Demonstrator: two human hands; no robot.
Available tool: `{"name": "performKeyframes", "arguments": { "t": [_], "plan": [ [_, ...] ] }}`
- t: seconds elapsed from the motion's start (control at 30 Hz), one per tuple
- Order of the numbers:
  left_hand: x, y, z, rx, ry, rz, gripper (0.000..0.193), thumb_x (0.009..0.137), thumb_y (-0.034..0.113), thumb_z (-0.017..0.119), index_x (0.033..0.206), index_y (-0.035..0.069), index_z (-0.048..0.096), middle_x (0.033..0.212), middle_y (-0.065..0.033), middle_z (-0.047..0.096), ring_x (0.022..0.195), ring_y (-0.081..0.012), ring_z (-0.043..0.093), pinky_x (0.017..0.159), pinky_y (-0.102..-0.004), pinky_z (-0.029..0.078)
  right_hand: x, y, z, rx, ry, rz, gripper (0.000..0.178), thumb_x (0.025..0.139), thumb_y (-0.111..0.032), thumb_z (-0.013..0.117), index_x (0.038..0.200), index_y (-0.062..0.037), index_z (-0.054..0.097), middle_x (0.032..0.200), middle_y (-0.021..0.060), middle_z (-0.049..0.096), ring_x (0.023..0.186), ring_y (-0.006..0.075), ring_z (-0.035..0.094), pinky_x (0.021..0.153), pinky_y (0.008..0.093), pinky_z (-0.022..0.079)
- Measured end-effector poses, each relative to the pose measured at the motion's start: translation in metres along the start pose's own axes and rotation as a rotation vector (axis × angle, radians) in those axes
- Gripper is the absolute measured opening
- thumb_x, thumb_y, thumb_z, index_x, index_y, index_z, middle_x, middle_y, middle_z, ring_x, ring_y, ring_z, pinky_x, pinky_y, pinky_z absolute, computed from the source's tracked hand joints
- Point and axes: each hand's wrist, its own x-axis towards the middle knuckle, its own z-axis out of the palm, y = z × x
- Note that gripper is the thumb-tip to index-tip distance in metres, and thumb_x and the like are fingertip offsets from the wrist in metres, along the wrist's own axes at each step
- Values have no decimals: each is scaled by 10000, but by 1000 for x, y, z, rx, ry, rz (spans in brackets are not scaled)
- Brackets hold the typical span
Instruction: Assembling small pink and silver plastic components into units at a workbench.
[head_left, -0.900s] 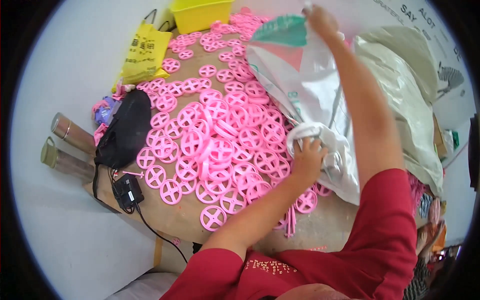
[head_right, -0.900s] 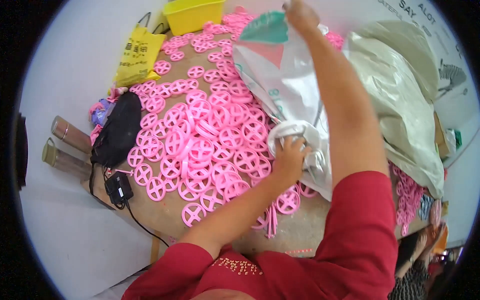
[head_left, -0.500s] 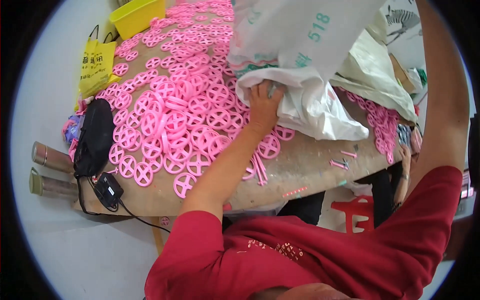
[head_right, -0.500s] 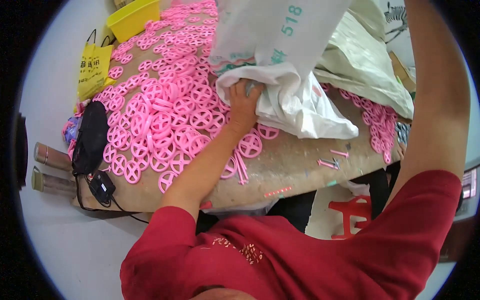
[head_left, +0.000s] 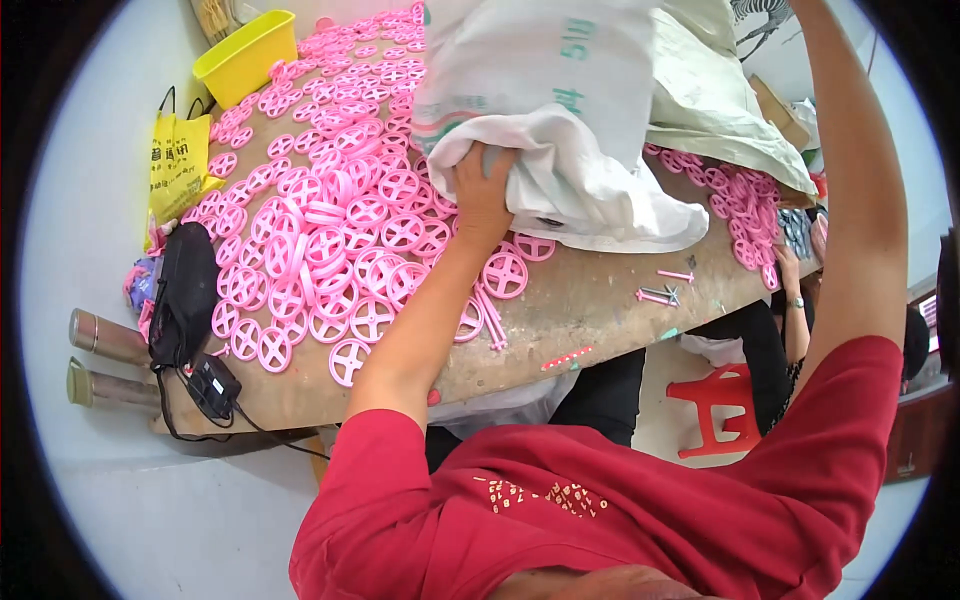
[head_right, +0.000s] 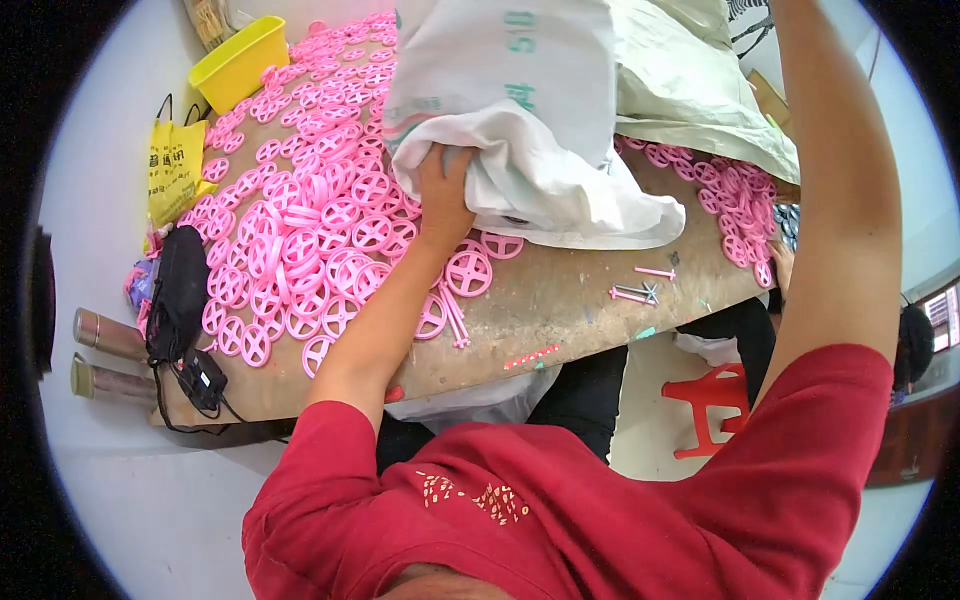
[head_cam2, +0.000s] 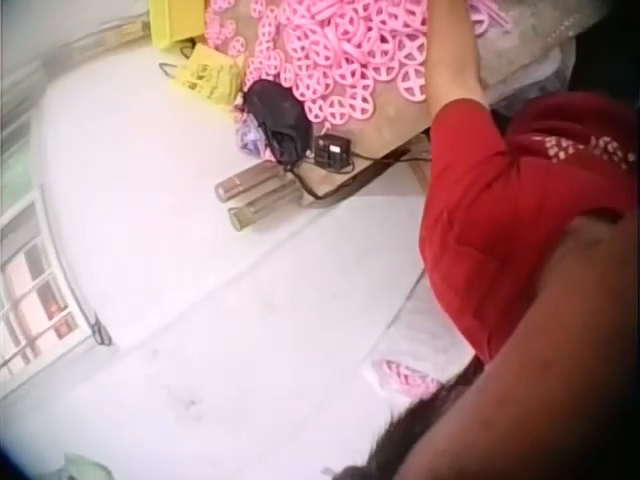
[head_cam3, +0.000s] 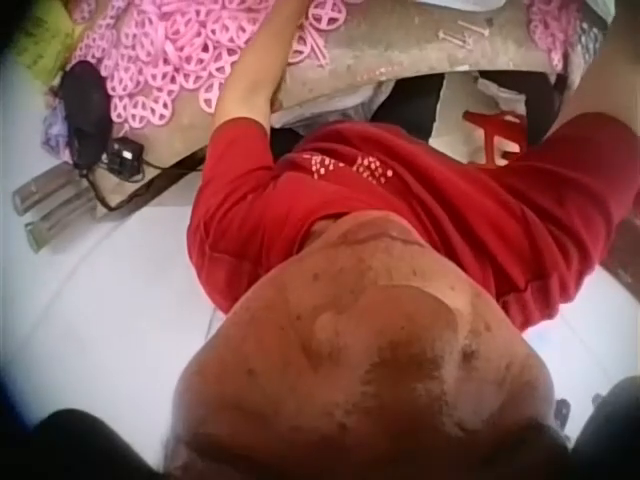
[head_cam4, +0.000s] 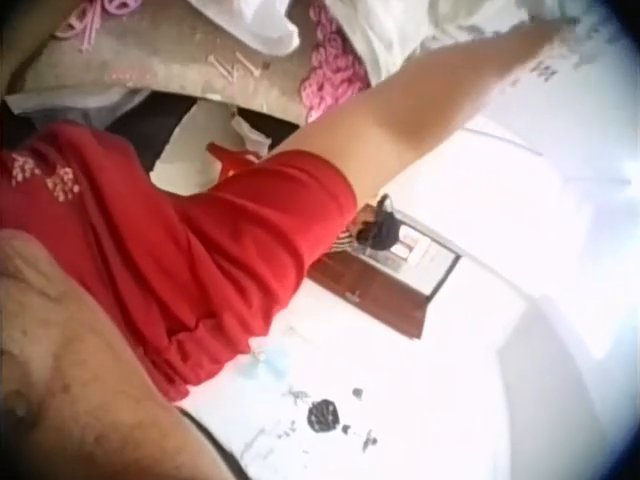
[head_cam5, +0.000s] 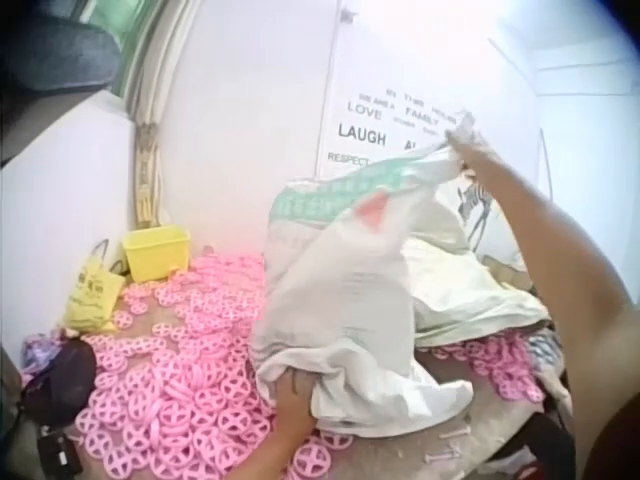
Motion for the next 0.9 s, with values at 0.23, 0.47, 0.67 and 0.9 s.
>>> {"name": "performKeyframes", "arguments": {
  "t": [0.23, 0.47, 0.67, 0.9],
  "plan": [
    [23, -3, -3, -123, 43, -206, 469, 600, 161, 796, 1038, 71, 652, 1164, -219, 504, 1094, -407, 465, 936, -445, 378, -187, -24, 41, -99, -288, -446, 734, 769, -364, 740, 1377, -113, 415, 1198, 214, 585, 1108, 319, 575, 900, 455, 466],
    [39, -32, -29, -69, -47, -282, 338, 676, 219, 775, 966, 72, 682, 1115, -173, 563, 1048, -311, 525, 892, -405, 429, -387, 27, 107, -456, -664, -558, 1168, 533, -235, 888, 1494, -259, 226, 1555, 151, 90, 1429, 382, 109, 1016, 649, 282],
    [70, -20, -61, -1096, -322, -732, 307, 813, 151, 656, 1086, 11, 648, 1002, -26, 655, 943, -122, 563, 888, -288, 408, -311, 70, 141, -473, -418, -531, 959, 638, -166, 821, 1457, -207, 325, 1531, 140, 209, 1426, 334, 177, 1059, 603, 255],
    [84, -56, -59, -1131, -476, -1018, 498, 843, 295, 645, 1261, 42, 553, 1171, -58, 607, 1073, -179, 565, 912, -311, 446, -206, 73, 191, 30, -843, -206, 351, 913, -233, 567, 1189, -18, 595, 993, 46, 657, 914, 151, 574, 844, 275, 436]
  ]
}}
